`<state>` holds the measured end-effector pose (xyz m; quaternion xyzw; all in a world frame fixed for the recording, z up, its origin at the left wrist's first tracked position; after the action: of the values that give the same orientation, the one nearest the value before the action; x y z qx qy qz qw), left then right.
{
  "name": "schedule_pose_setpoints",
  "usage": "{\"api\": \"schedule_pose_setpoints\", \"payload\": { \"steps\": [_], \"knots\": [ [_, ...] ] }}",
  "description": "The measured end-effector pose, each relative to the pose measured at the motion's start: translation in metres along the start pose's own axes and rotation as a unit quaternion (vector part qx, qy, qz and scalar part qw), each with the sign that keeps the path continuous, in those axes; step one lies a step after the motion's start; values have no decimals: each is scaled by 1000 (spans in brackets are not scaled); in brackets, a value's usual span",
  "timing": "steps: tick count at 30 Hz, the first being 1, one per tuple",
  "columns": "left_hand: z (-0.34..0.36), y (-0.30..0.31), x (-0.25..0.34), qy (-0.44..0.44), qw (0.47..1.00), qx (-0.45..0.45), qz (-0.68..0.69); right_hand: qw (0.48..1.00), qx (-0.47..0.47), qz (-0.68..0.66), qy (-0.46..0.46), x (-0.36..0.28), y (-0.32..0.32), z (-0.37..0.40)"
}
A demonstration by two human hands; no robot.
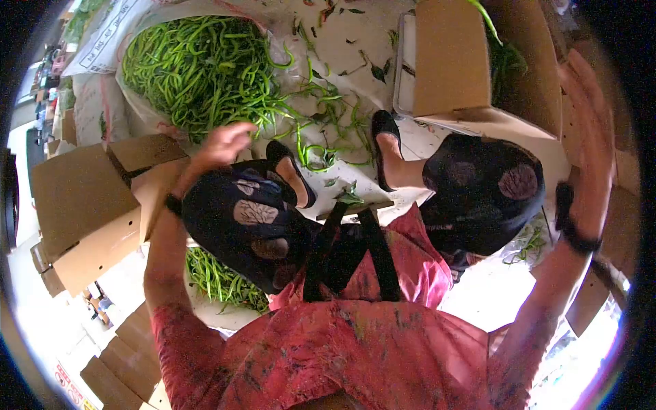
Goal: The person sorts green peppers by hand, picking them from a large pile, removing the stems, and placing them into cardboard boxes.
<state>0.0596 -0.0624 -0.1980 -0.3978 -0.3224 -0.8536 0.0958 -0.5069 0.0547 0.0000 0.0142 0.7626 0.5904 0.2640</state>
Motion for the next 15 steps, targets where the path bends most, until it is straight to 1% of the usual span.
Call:
{"api": "schedule_pose_setpoints", "payload": {
  "steps": [1, 2, 3, 4, 5, 6, 7, 8, 9, 10, 12, 13, 14, 15],
  "knots": [
    [-24, -35, -54, -156, 985, 46, 64, 1000, -12, -3, -26, -49, -2, 23],
    [-38, -56, -73, -92, 991, 7, 101, 998, -23, -5, -54, -94, -5, 43],
    [-65, -89, -116, -118, 992, 31, -11, 986, -137, -83, -46, -114, -11, 62],
    [-80, -111, -131, -119, 993, 28, -4, 955, -248, -158, -37, -127, -21, 81],
    [-94, -131, -140, -65, 997, 5, -33, 893, -292, -339, -49, -133, -47, 102],
    [-106, -148, -149, -12, 998, -16, -62, 839, -377, -366, -139, -149, -67, 116],
    [-115, -168, -164, -11, 998, -15, -57, 791, -447, -371, -190, -150, -88, 123],
    [-118, -185, -179, -89, 992, 58, -70, 734, -514, -374, -239, -149, -112, 130],
    [-122, -192, -187, -164, 974, 133, -86, 712, -529, -380, -261, -150, -137, 137],
    [-126, -192, -184, -71, 988, 80, -111, 689, -545, -387, -281, -152, -163, 143],
    [-120, -184, -155, 14, 988, 94, -123, 688, -552, -382, -276, -166, -206, 146],
    [-123, -191, -170, 0, 982, 147, -121, 684, -547, -405, -263, -165, -231, 156],
    [-119, -190, -187, -33, 968, 222, -109, 687, -532, -425, -254, -163, -252, 160],
    [-120, -187, -195, -60, 953, 284, -83, 673, -532, -437, -271, -168, -259, 160]
  ]
}}
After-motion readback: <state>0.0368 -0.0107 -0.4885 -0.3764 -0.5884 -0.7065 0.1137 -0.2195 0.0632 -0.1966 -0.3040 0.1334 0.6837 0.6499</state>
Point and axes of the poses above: each hand's wrist, its own z-axis away from the middle knuckle, its own y-axis out of the back of the hand, x = y × z, the point moved 1 cm from there along -z, towards the middle knuckle, and after that the axes turned 15 degrees about z, right-handed, at the moved point
